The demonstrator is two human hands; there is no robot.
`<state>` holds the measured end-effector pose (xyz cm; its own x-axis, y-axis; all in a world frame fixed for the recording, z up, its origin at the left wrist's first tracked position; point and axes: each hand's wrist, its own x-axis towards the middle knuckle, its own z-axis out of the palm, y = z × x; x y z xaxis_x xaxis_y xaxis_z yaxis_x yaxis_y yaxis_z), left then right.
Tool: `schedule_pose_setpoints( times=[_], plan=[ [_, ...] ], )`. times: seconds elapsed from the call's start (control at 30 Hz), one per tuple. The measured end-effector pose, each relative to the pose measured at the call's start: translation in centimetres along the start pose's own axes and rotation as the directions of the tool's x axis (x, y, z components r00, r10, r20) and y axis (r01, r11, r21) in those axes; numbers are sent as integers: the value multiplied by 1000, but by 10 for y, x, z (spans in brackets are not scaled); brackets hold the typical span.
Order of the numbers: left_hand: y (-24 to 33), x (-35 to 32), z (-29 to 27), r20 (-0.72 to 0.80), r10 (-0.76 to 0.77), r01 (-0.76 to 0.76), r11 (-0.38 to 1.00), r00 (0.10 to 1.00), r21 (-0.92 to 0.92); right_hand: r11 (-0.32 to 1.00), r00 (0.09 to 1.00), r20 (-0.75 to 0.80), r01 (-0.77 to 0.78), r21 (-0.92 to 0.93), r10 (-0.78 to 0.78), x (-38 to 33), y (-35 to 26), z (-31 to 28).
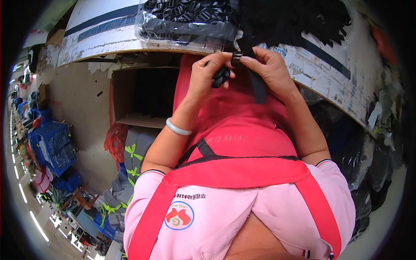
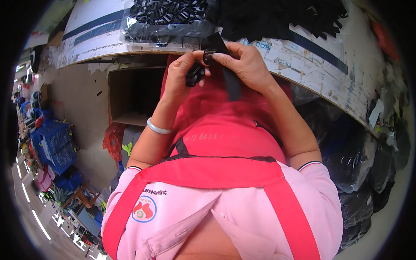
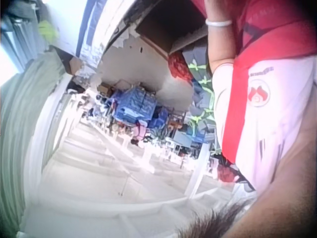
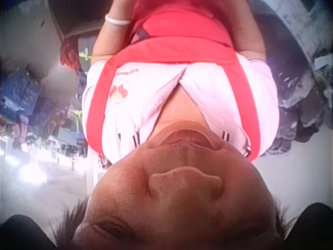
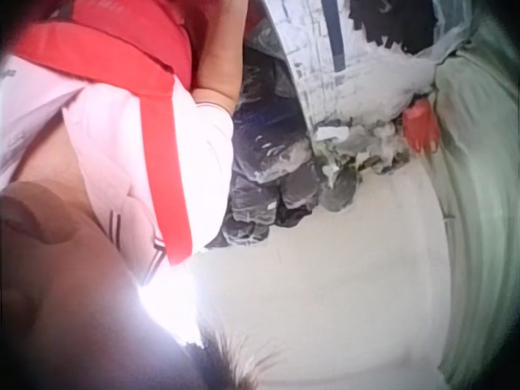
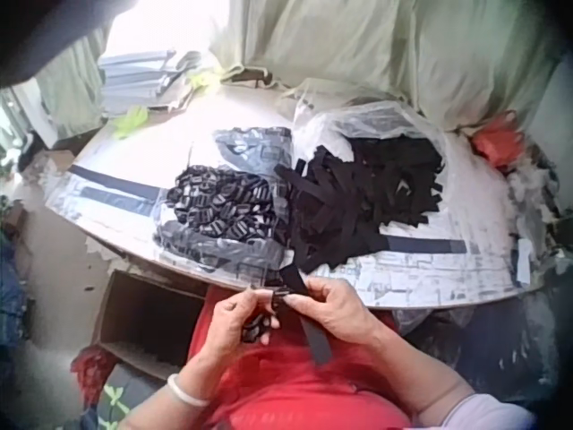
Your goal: The person is assembling plastic buckles onto black nylon webbing straps at a manufacturing workbench.
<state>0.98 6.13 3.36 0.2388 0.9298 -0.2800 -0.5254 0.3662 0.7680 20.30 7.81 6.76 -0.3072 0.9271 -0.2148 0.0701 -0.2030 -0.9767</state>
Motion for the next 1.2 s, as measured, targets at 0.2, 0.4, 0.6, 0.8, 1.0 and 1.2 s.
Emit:
schedule_pose_setpoints(
  times=[0.2, 0.4, 0.6, 0.8, 1.0, 1.2],
  plan=[
    [3, 0, -12, 59, -233, 238, 967, 971, -95, 991, 989, 111, -86, -105, 98, 1, -3, -6],
    [-9, -8, -12, 30, -268, 266, 962, 963, 56, 954, 995, 88, -19, -298, 47, 2, 8, -7],
    [-17, -15, -7, 4, -242, 242, 969, 970, 46, 930, 994, 66, -53, -365, 82, 0, 17, -6],
    [-12, -16, -4, -125, -136, 163, 958, 983, 237, 986, 993, -112, -56, -156, 39, -10, 9, 0],
    [-11, -18, -6, -55, 58, -27, 891, 997, 454, 977, 964, 176, -183, -112, 201, -23, 16, 12],
    [-21, -18, -11, 31, 236, -197, 719, 971, 666, 946, 946, 124, -311, 88, 299, -26, 13, 16]
  ],
)
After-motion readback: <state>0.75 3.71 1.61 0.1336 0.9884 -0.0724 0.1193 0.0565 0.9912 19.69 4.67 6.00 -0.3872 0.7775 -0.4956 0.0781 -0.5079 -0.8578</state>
